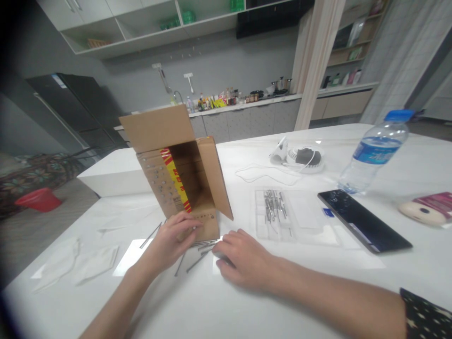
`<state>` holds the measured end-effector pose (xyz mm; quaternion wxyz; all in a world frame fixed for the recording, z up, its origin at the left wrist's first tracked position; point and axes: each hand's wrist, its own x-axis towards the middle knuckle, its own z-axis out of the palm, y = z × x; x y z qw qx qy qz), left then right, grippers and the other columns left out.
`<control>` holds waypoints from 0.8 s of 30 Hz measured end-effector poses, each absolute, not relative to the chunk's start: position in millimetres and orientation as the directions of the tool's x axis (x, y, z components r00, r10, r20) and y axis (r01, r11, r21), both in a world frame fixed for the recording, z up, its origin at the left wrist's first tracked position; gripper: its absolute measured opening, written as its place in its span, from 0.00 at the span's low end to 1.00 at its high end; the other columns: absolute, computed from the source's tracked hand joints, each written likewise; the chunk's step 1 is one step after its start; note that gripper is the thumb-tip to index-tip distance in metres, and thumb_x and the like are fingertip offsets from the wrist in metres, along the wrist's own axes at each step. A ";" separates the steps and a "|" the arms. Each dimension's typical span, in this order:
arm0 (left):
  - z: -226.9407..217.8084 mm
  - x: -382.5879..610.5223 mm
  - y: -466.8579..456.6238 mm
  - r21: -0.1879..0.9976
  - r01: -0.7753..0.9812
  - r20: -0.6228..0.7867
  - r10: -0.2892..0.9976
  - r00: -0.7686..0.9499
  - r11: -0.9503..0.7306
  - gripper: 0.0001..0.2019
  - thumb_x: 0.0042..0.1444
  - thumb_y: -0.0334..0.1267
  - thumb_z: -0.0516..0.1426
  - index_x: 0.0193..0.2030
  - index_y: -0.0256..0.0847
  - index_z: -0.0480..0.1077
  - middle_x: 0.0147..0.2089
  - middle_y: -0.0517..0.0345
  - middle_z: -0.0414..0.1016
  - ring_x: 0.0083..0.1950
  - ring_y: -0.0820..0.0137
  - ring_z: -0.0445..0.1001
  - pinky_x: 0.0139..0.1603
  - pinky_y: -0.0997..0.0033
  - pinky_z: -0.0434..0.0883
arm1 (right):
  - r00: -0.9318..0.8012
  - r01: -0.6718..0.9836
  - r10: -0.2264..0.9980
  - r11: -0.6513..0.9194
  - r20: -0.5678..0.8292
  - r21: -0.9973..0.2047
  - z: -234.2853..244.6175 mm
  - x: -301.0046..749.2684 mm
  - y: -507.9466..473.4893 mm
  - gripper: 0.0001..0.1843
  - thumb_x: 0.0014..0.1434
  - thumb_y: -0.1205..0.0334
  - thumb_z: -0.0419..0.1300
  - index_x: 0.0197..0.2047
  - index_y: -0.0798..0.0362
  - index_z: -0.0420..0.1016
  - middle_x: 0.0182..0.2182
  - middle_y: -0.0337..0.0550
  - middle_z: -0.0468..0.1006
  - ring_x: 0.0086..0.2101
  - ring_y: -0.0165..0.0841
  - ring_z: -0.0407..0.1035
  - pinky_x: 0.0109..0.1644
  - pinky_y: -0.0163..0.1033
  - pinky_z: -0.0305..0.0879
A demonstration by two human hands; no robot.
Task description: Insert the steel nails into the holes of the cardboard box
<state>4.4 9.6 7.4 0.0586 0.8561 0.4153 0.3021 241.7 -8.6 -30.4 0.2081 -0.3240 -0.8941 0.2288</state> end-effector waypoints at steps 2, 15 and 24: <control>5.1 3.2 11.0 0.305 0.707 0.456 0.749 0.480 -0.638 0.09 0.65 0.31 0.54 0.44 0.42 0.77 0.41 0.53 0.77 0.43 0.66 0.77 0.43 0.66 0.73 | -0.705 0.484 0.674 0.685 0.222 -0.544 -30.1 241.6 -8.4 0.10 0.64 0.67 0.56 0.46 0.54 0.76 0.36 0.44 0.76 0.39 0.37 0.68 0.48 0.44 0.59; 1.2 -3.6 16.0 0.220 0.779 0.357 0.791 0.496 -0.588 0.12 0.71 0.38 0.49 0.50 0.43 0.74 0.49 0.51 0.78 0.49 0.64 0.77 0.50 0.61 0.72 | -0.703 0.485 0.676 0.683 0.221 -0.547 -27.8 241.1 -8.3 0.10 0.64 0.67 0.56 0.46 0.54 0.76 0.36 0.45 0.76 0.39 0.38 0.68 0.48 0.44 0.59; 15.0 -18.9 19.6 0.250 0.850 0.322 0.868 0.377 -0.463 0.15 0.71 0.42 0.47 0.40 0.41 0.72 0.39 0.53 0.79 0.40 0.63 0.76 0.43 0.61 0.70 | -0.708 0.477 0.672 0.682 0.218 -0.554 -26.3 241.8 -8.4 0.10 0.64 0.66 0.56 0.46 0.54 0.76 0.37 0.46 0.77 0.40 0.38 0.69 0.48 0.45 0.60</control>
